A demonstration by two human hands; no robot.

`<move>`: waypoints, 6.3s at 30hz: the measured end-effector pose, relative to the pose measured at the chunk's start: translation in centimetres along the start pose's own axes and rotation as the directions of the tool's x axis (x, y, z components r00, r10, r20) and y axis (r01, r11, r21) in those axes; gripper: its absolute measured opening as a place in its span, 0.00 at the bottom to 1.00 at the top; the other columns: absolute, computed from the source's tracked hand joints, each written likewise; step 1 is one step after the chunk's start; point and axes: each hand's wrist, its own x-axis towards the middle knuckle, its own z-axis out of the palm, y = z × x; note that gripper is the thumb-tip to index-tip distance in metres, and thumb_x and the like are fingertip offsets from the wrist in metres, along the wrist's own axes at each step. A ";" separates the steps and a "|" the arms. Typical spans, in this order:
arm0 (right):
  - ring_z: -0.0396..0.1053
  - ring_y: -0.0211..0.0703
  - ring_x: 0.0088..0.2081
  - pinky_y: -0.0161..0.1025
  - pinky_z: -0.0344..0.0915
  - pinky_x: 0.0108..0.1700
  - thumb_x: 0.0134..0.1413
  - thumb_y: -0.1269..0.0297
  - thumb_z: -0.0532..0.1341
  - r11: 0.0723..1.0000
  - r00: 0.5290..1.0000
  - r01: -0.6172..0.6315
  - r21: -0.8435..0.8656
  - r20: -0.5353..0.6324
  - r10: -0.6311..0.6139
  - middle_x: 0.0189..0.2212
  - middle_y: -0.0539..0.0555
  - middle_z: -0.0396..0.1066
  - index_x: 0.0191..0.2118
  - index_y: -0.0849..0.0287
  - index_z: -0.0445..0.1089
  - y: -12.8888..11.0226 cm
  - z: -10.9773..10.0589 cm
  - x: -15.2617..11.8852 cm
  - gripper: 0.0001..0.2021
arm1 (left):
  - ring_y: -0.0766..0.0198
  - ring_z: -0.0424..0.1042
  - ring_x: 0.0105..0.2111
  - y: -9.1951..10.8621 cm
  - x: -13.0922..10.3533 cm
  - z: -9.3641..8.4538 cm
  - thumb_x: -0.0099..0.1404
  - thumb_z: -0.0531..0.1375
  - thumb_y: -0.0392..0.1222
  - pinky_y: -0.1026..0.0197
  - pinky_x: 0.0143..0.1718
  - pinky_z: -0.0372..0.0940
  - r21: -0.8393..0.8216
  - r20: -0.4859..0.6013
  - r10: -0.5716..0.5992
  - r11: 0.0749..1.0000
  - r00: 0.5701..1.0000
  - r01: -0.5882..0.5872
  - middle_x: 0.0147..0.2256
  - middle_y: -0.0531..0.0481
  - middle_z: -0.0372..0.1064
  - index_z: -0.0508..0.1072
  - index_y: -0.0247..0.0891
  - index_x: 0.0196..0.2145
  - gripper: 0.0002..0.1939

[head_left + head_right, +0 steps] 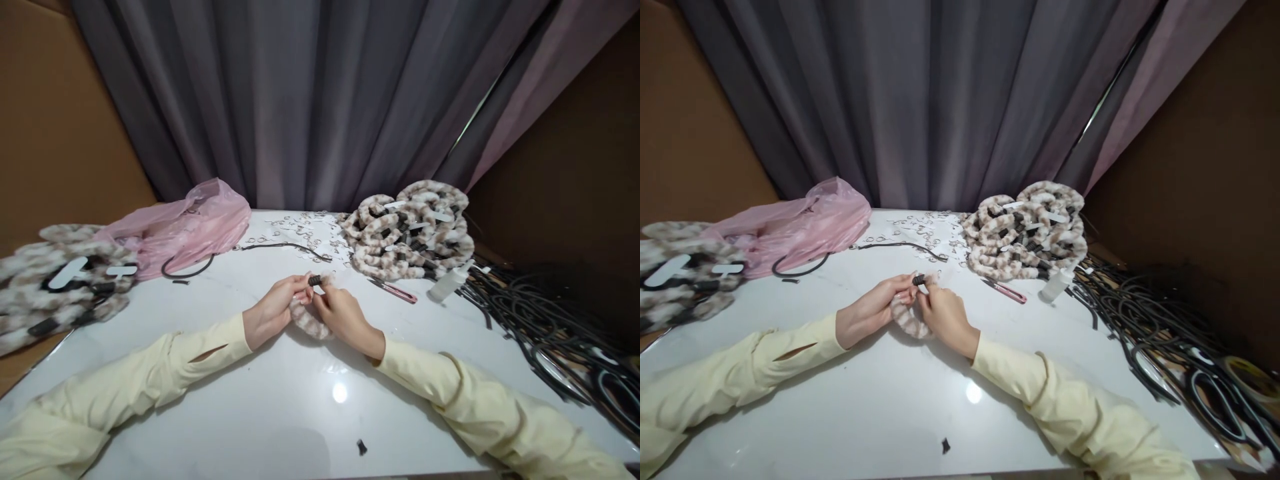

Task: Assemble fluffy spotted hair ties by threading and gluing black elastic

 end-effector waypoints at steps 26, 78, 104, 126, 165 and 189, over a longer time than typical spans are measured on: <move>0.55 0.34 0.21 0.33 0.47 0.25 0.47 0.78 0.51 0.969 0.953 0.243 0.045 0.174 -0.248 0.18 0.48 0.61 0.23 0.60 0.59 -1.0 -4.2 -0.8 0.08 | 0.66 0.65 0.28 -0.8 0.1 -2.2 0.68 0.46 0.39 0.65 0.32 0.58 0.814 0.546 0.502 -0.132 0.671 -0.565 0.28 0.51 0.65 0.64 0.38 0.32 0.10; 0.66 0.34 0.17 0.30 0.63 0.24 0.46 0.60 0.65 0.551 0.913 -0.281 0.786 0.395 -0.098 0.14 0.50 0.68 0.26 0.65 0.65 1.0 -3.7 0.1 0.13 | 0.69 0.69 0.24 1.5 -0.5 -3.0 0.62 0.53 0.38 0.69 0.27 0.59 0.813 0.543 0.220 0.105 0.811 -0.573 0.30 0.53 0.74 0.68 0.36 0.37 0.08; 0.66 0.34 0.17 0.31 0.64 0.23 0.41 0.54 0.67 0.715 0.616 -0.293 0.634 0.698 -0.366 0.15 0.50 0.70 0.32 0.66 0.68 2.4 -4.9 1.0 0.19 | 0.64 0.69 0.28 2.3 -2.0 -1.7 0.62 0.53 0.29 0.63 0.29 0.64 -0.323 0.946 -0.266 -0.775 -0.184 -0.543 0.31 0.41 0.73 0.74 0.30 0.34 0.09; 0.70 0.35 0.32 0.31 0.67 0.34 0.59 0.73 0.54 0.736 0.668 0.676 -0.027 -0.401 -0.627 0.33 0.53 0.71 0.45 0.59 0.62 1.8 -2.8 -4.4 0.09 | 0.66 0.67 0.32 1.2 -4.8 -0.5 0.66 0.50 0.46 0.65 0.34 0.60 0.756 0.438 0.054 0.519 0.897 -0.400 0.33 0.49 0.73 0.74 0.35 0.36 0.16; 0.59 0.42 0.30 0.38 0.61 0.32 0.60 0.75 0.49 0.521 0.487 0.776 -0.356 -0.188 -0.853 0.32 0.60 0.66 0.42 0.66 0.61 1.7 -3.8 -4.2 0.07 | 0.74 0.55 0.16 1.2 -5.2 -0.2 0.62 0.55 0.52 0.70 0.17 0.52 0.744 0.318 -0.062 0.635 0.946 -0.209 0.18 0.55 0.61 0.69 0.33 0.28 0.17; 0.65 0.47 0.45 0.44 0.63 0.40 0.55 0.80 0.52 0.598 0.519 0.781 -0.180 -0.344 -0.783 0.37 0.60 0.70 0.38 0.63 0.64 1.0 -3.0 -4.6 0.08 | 0.74 0.55 0.18 0.8 -4.5 -0.7 0.66 0.50 0.43 0.70 0.21 0.53 0.833 0.438 0.208 0.273 0.875 -0.482 0.17 0.58 0.57 0.68 0.34 0.26 0.15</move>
